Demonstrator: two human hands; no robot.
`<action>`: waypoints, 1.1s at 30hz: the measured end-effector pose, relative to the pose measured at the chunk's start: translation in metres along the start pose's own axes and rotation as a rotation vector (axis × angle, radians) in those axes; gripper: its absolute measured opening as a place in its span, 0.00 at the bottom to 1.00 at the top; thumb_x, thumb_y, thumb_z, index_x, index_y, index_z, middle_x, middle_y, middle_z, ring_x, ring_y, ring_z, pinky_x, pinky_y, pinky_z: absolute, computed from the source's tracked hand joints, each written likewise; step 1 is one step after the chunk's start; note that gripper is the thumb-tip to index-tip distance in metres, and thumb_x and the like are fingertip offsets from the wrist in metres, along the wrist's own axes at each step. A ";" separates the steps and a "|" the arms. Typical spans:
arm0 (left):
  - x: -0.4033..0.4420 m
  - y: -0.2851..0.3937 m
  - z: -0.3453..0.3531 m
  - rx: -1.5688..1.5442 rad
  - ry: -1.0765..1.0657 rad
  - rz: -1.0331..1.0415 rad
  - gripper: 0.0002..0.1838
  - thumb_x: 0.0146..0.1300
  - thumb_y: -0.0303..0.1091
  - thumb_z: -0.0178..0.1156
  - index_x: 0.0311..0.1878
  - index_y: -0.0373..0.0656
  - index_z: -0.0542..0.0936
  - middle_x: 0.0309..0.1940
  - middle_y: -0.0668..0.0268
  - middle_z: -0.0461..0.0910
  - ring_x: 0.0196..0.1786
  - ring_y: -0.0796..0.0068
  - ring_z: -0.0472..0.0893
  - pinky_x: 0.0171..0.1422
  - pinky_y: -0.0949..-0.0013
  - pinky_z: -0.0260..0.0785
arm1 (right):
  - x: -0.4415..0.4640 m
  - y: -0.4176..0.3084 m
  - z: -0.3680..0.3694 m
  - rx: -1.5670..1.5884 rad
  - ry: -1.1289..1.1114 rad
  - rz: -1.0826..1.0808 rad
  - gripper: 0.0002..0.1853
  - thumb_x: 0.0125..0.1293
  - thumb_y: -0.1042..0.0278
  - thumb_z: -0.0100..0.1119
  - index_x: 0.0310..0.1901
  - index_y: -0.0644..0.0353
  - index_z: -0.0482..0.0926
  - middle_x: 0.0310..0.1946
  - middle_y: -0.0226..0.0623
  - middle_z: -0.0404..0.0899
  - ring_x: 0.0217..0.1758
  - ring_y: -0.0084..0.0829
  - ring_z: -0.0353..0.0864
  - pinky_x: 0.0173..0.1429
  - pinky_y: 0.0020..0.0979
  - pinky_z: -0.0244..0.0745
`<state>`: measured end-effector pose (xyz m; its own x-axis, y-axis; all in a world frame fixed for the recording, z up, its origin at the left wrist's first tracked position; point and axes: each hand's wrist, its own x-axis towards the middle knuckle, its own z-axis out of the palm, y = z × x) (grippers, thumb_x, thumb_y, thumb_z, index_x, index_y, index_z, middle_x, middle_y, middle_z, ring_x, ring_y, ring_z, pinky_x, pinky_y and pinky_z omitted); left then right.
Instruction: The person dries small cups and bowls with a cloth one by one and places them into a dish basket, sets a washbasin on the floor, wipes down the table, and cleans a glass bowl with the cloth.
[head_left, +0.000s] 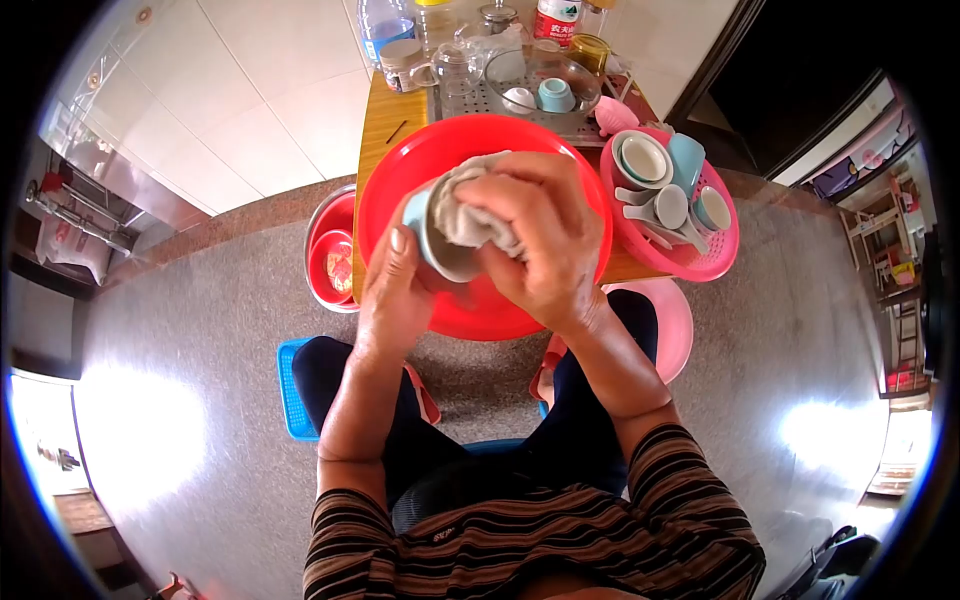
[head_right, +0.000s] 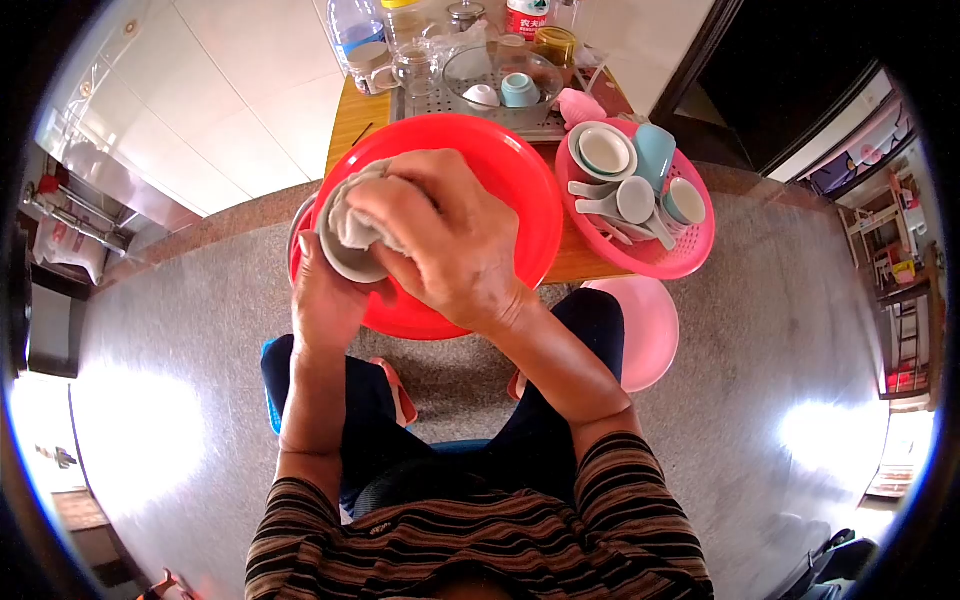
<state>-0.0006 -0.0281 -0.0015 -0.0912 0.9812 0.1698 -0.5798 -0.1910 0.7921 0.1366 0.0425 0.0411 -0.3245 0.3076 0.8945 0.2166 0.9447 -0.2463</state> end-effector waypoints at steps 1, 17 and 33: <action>-0.001 0.000 0.005 -0.020 -0.094 -0.005 0.32 0.68 0.55 0.41 0.66 0.40 0.58 0.54 0.59 0.71 0.50 0.69 0.77 0.39 0.68 0.76 | 0.001 -0.001 -0.001 0.104 0.034 0.063 0.17 0.44 0.75 0.65 0.40 0.54 0.77 0.36 0.33 0.74 0.37 0.34 0.79 0.36 0.29 0.76; 0.013 0.007 -0.007 0.636 0.071 0.490 0.37 0.49 0.24 0.66 0.63 0.41 0.61 0.57 0.61 0.66 0.58 0.70 0.71 0.52 0.70 0.72 | 0.017 -0.007 -0.027 0.266 -0.153 0.004 0.17 0.39 0.73 0.67 0.35 0.50 0.80 0.42 0.29 0.73 0.42 0.30 0.76 0.43 0.31 0.75; -0.001 0.003 0.021 0.164 -0.164 0.077 0.41 0.62 0.61 0.48 0.66 0.37 0.55 0.55 0.55 0.70 0.53 0.62 0.76 0.46 0.66 0.71 | 0.011 0.017 -0.024 0.958 -0.119 0.709 0.15 0.59 0.71 0.57 0.48 0.63 0.72 0.39 0.29 0.75 0.42 0.19 0.73 0.47 0.22 0.69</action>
<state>0.0150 -0.0298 0.0134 0.0106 0.9487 0.3159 -0.4354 -0.2800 0.8556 0.1583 0.0594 0.0558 -0.5039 0.7551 0.4196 -0.3759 0.2457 -0.8935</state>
